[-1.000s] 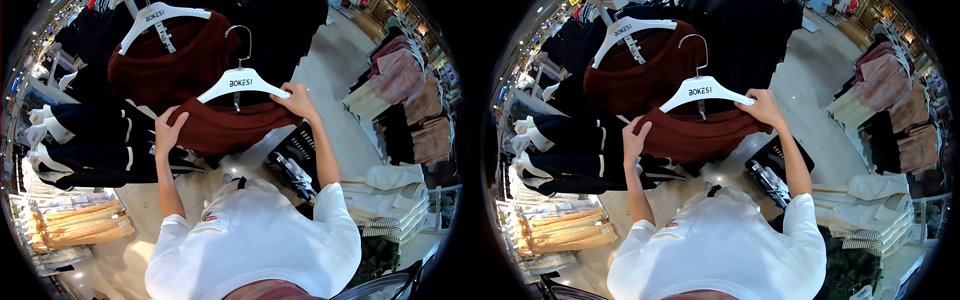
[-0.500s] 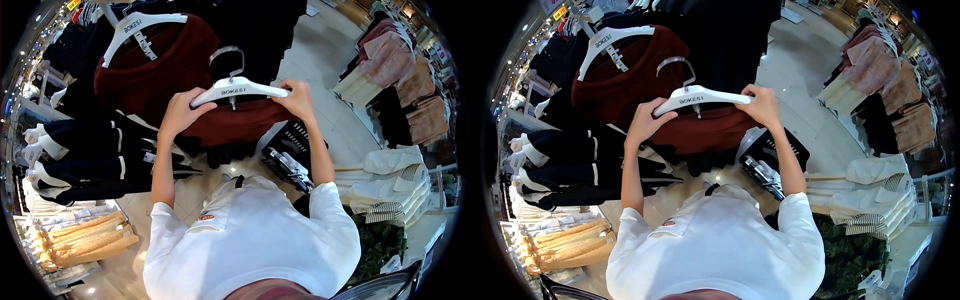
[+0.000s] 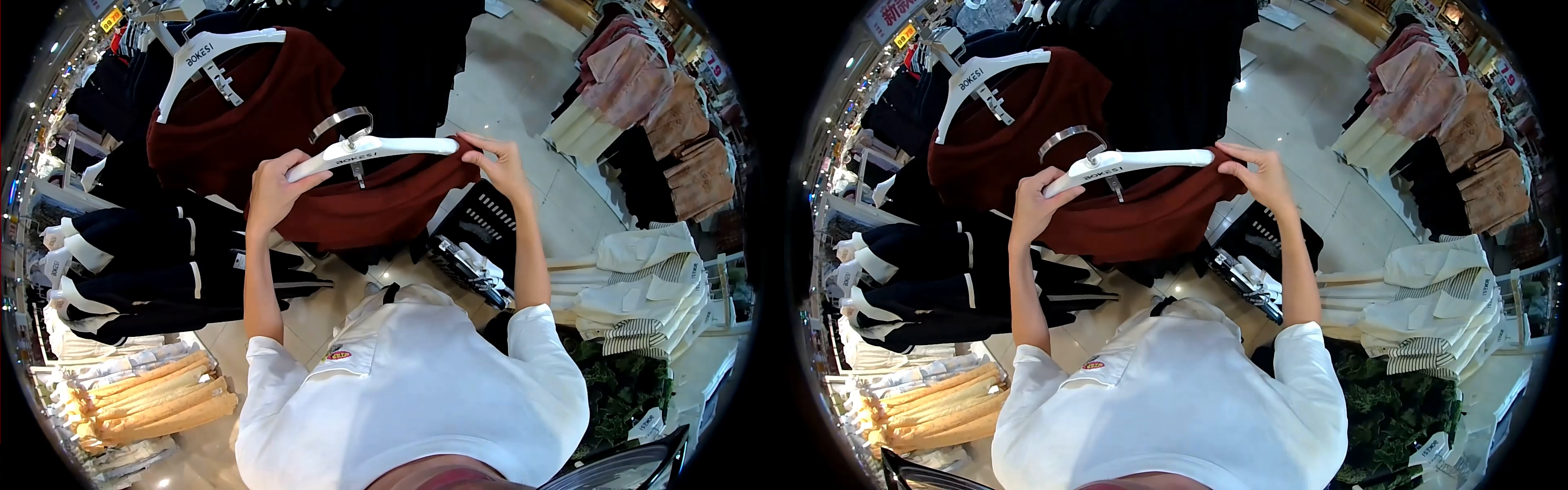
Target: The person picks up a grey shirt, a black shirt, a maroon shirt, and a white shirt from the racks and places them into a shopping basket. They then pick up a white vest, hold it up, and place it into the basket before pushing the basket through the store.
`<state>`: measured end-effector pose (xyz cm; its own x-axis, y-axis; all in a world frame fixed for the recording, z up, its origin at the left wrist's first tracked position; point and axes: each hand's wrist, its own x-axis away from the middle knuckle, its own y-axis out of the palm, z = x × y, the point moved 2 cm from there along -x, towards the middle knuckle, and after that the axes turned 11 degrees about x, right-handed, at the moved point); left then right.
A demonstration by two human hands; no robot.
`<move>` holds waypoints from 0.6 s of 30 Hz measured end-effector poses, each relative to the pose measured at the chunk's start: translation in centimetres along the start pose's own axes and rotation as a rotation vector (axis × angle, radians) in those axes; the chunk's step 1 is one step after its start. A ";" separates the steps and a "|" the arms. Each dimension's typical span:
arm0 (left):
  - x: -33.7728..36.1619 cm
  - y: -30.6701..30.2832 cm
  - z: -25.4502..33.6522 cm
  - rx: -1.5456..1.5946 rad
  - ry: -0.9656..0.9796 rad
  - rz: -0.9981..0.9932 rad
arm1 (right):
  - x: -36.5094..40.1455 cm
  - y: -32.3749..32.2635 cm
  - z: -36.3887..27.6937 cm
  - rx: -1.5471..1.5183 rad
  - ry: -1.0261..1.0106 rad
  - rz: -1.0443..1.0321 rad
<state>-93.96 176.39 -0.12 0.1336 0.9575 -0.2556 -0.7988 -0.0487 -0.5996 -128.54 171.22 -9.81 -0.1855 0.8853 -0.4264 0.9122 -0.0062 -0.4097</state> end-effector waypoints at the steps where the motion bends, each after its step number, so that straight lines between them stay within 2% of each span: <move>1: 0.1 0.0 0.1 -0.001 -0.001 -0.001 | 0.1 0.4 0.2 -0.001 0.001 0.000; 3: 0.3 -0.2 0.3 -0.022 -0.002 0.008 | 0.0 1.0 0.0 0.019 -0.066 0.166; 7: 0.6 -0.3 0.0 -0.026 -0.004 0.004 | -0.1 1.7 -2.2 0.183 -0.044 0.270; 12: 0.8 0.0 0.3 -0.061 -0.002 0.014 | -0.8 3.6 -5.6 0.098 -0.047 0.280; 14: 0.9 -0.1 0.2 -0.056 -0.014 0.032 | -1.6 4.5 -6.2 0.062 -0.134 0.323; 18: 1.0 -0.9 0.3 -0.042 -0.019 0.049 | -2.0 4.8 -4.9 0.018 -0.157 0.212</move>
<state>-93.30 177.42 0.36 0.0833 0.9589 -0.2712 -0.7785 -0.1073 -0.6185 -121.99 171.68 -7.00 -0.0469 0.7806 -0.6232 0.9301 -0.1933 -0.3122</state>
